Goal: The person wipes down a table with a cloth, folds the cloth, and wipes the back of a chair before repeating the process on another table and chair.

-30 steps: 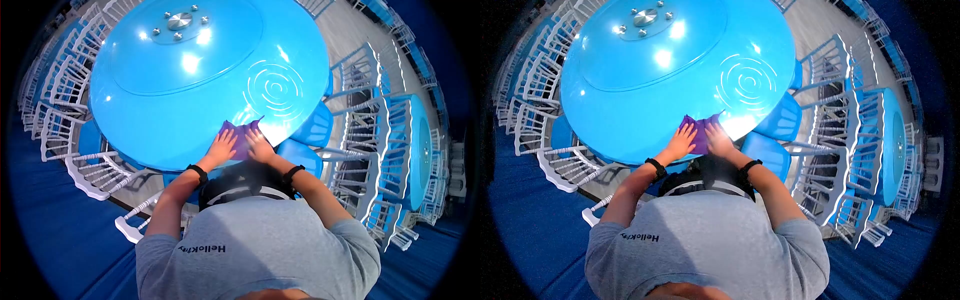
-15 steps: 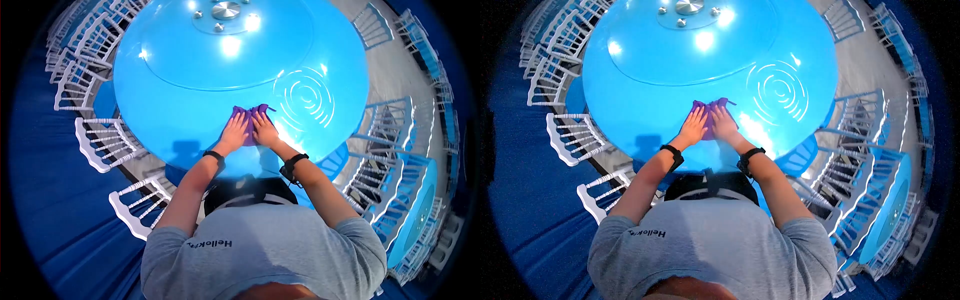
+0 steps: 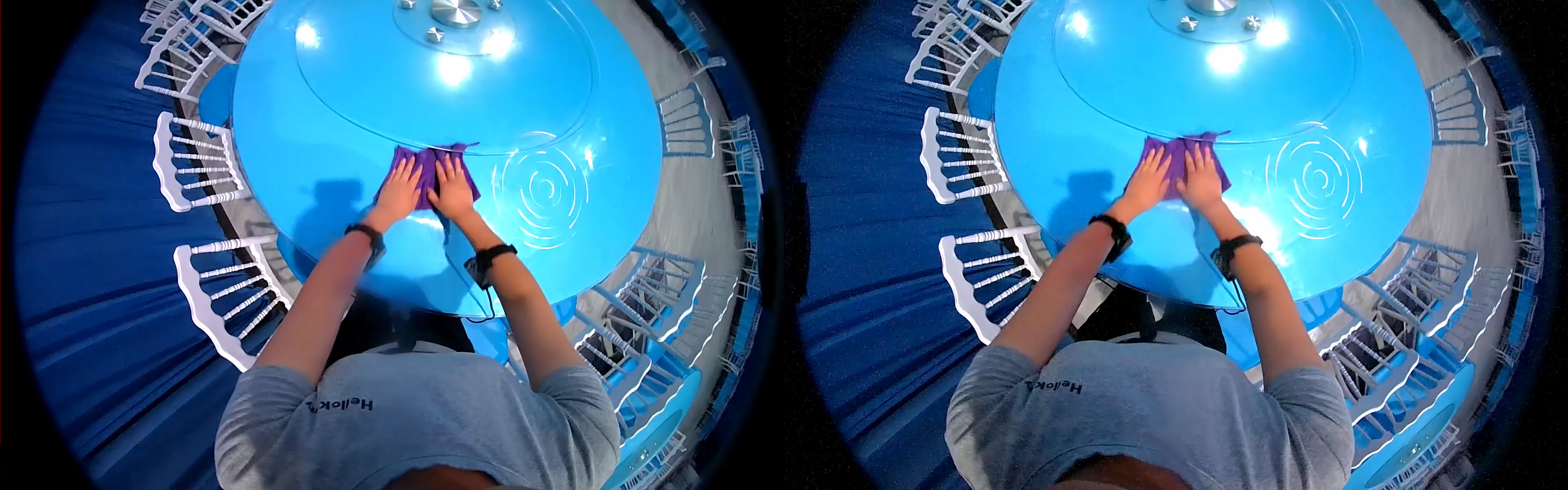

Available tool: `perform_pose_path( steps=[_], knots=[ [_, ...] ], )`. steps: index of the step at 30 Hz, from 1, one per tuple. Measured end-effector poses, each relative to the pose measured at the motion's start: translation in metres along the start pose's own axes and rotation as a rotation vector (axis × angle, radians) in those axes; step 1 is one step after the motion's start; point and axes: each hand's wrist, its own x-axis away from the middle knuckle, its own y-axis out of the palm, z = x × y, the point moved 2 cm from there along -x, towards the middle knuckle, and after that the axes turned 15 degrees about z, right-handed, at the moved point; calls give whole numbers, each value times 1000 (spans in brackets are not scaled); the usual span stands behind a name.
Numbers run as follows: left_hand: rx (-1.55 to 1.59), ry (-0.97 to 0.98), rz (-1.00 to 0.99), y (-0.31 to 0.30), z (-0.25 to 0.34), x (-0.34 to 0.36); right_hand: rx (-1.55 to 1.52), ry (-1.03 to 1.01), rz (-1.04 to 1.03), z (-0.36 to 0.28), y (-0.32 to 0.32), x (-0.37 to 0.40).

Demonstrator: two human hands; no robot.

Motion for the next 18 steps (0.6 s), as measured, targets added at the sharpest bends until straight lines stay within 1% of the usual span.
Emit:
perform_pose_path(
  steps=[1, 3, 4, 5, 6, 7, 8, 9, 10, 11, 13, 14, 16, 17, 18],
  knots=[
    [-2, 3, 11, -6, 3, 11, -9, -16, 12, -7, -3, 8],
    [135, 24, 9, -19, 12, 34, -75, 1, -4, -19, -7, 29],
    [140, 37, 22, -25, 16, 42, -72, -46, 20, -21, -7, 38],
    [194, -14, -15, -31, 17, 49, -131, -83, 127, -22, -10, 48],
    [245, -55, -55, -37, 17, 51, -191, -68, 126, -21, -15, 51],
    [245, -18, -51, -38, 13, 48, -251, -48, 135, -17, -19, 54],
    [570, -335, -13, -34, -3, 43, -236, -32, 175, -16, -22, 54],
    [893, -649, 15, -25, -21, 33, -535, 302, 208, -5, -19, 52],
    [1066, -859, 115, -14, -44, 22, -842, 622, 241, 9, -13, 49],
    [1200, -1019, 202, -19, -58, 7, -1114, 924, 380, 23, -2, 47],
    [1406, -1216, 364, -15, -92, -18, -1560, 1245, 428, 36, -12, 34],
    [1415, -1164, 344, -15, -104, -36, -1577, 1216, 479, 43, -19, 23],
    [1554, -1328, 275, -17, -114, -53, -1909, 1352, 132, 48, -22, 5],
    [1214, -796, 26, -13, -129, -53, -1914, 1312, 149, 48, -23, -9],
    [1260, -693, 42, 41, -175, -52, -1901, 1324, 120, 45, -22, -23]
  ],
)
